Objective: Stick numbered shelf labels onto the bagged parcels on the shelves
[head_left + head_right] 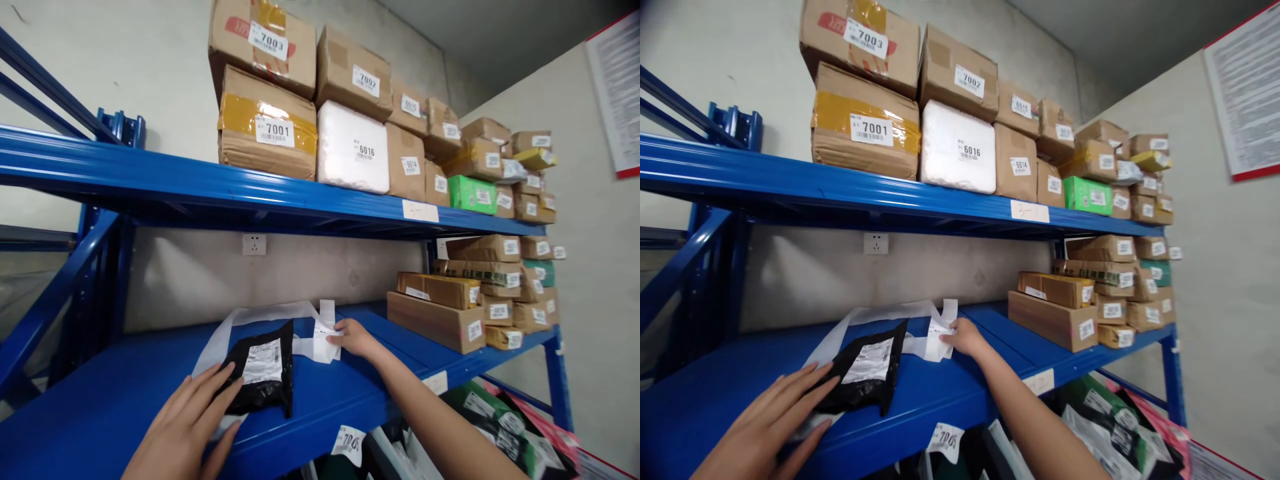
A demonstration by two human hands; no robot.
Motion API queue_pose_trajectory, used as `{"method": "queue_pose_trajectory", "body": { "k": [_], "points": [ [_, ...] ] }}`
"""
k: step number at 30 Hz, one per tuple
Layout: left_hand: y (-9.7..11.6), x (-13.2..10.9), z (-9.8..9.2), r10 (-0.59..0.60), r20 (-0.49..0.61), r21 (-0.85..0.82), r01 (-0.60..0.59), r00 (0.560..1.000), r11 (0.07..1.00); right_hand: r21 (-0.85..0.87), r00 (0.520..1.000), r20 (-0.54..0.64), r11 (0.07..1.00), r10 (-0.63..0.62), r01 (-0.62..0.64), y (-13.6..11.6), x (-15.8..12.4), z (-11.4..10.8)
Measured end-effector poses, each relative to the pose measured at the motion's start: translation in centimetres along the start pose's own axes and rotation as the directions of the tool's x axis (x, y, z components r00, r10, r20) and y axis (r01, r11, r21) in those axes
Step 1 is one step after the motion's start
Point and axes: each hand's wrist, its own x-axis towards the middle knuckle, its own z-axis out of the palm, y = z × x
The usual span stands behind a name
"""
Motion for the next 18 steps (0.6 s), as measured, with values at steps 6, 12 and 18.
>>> {"method": "queue_pose_trajectory", "body": {
  "k": [6, 12, 18],
  "points": [
    [2.5, 4.5, -1.5, -0.233, 0.43, -0.019, 0.267, 0.872, 0.964, 0.247, 0.999, 0.038, 0.969, -0.01, 0.0, 1.1, -1.7, -2.4],
    [2.5, 5.8, -4.7, -0.262, 0.553, -0.083, 0.365, 0.791, 0.927, 0.475, 0.964, -0.26, 0.861, -0.058, 0.18, 3.4, -3.0, -6.5],
    [0.8, 8.2, -3.1, -0.366, 0.645, -0.032, 0.502, 0.671, 0.864, 0.528, 0.978, -0.168, 0.827, -0.12, 0.193, 3.2, -4.1, -7.3]
  ]
}}
